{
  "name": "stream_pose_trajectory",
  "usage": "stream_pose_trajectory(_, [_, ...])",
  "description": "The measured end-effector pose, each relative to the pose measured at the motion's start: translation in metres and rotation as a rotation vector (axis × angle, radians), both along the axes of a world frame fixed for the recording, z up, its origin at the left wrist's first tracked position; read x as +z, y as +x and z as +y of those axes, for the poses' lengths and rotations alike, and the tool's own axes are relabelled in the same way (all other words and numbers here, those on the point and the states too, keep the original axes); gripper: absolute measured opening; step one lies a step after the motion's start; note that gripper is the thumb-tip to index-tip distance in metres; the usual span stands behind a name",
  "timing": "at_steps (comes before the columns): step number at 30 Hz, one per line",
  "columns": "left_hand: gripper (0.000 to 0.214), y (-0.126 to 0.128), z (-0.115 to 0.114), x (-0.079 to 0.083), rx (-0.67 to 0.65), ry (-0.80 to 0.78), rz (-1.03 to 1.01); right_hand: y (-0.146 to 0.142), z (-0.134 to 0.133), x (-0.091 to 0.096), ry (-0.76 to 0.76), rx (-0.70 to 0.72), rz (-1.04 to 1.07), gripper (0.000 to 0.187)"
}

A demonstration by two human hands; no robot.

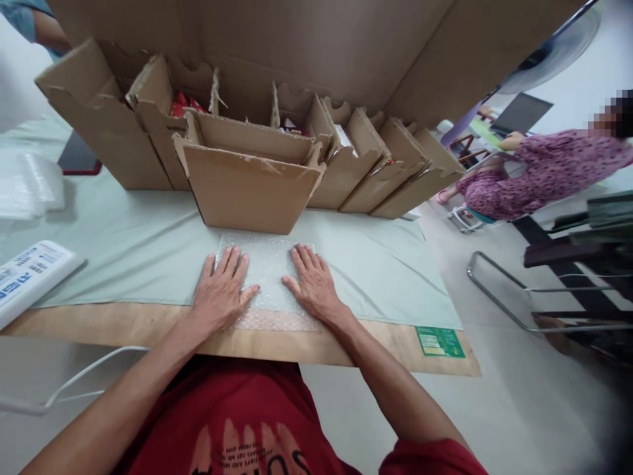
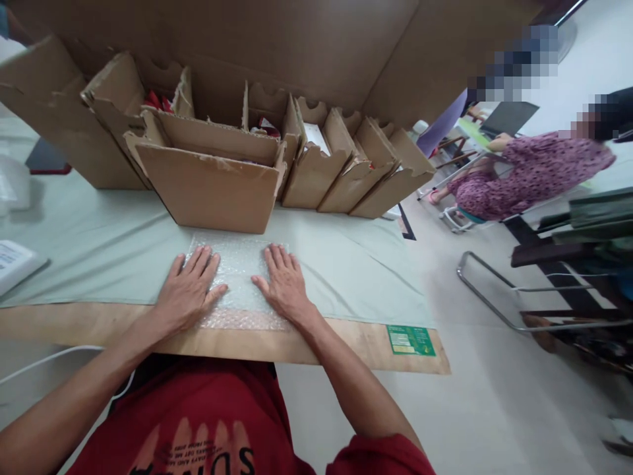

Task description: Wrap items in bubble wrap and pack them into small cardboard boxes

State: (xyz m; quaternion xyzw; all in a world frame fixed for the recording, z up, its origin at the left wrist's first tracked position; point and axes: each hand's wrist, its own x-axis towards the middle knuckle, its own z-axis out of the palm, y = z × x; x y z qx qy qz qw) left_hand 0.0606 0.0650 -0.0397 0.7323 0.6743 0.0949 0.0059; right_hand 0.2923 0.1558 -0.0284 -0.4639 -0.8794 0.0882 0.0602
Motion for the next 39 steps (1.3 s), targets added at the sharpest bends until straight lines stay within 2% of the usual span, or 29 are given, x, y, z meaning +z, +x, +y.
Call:
stream_pose_trajectory(3, [0.063, -0.002, -0.006, 0.005, 0.056, -0.028, -0.028, 0.028, 0.004, 0.002, 0.035, -0.15, -0.017, 0.063])
stream_pose_trajectory(6, [0.065, 0.004, 0.002, 0.015, 0.073, 0.02, -0.077, 0.029, 0.004, 0.008, 0.116, -0.234, 0.049, 0.063])
stream_pose_trajectory(9, [0.067, 0.018, 0.023, 0.027, -0.01, 0.053, -0.142, -0.002, 0.001, 0.012, 0.132, -0.092, 0.098, 0.064])
stream_pose_trajectory(12, [0.067, 0.029, 0.042, 0.03, -0.131, -0.061, -0.119, -0.037, -0.003, 0.011, 0.024, 0.12, 0.04, 0.063])
stream_pose_trajectory(14, [0.067, 0.028, 0.045, 0.025, -0.168, -0.129, -0.081, -0.043, -0.004, 0.01, -0.018, 0.189, -0.019, 0.061])
stream_pose_trajectory(17, [0.067, 0.018, 0.036, 0.014, -0.161, -0.119, -0.039, -0.024, -0.004, 0.009, -0.002, 0.172, -0.096, 0.062])
stream_pose_trajectory(20, [0.067, 0.007, 0.023, 0.007, -0.114, -0.083, 0.026, 0.016, -0.006, 0.01, 0.027, 0.066, -0.151, 0.062])
stream_pose_trajectory(23, [0.066, -0.001, 0.011, 0.01, -0.053, -0.082, 0.042, 0.057, -0.019, 0.016, 0.083, -0.057, -0.154, 0.055])
stream_pose_trajectory(24, [0.065, -0.002, 0.005, 0.013, -0.053, -0.079, 0.03, 0.069, -0.027, 0.02, 0.104, -0.065, -0.134, 0.052])
stream_pose_trajectory(26, [0.065, -0.004, -0.007, 0.019, -0.128, -0.065, -0.013, 0.085, -0.045, 0.03, 0.112, 0.01, -0.063, 0.05])
stream_pose_trajectory(29, [0.069, -0.002, -0.025, 0.027, -0.351, -0.079, -0.084, 0.088, -0.069, 0.041, 0.057, 0.243, 0.017, 0.054])
stream_pose_trajectory(32, [0.074, 0.003, -0.035, 0.03, -0.413, -0.132, -0.1, 0.074, -0.075, 0.037, 0.097, 0.354, 0.029, 0.044])
stream_pose_trajectory(36, [0.072, 0.001, -0.038, 0.035, -0.369, -0.117, -0.129, 0.061, -0.064, 0.024, 0.247, 0.353, 0.195, 0.029])
stream_pose_trajectory(39, [0.064, -0.014, -0.04, 0.041, -0.329, -0.055, -0.225, 0.061, -0.057, 0.028, 0.208, 0.223, 0.38, 0.023])
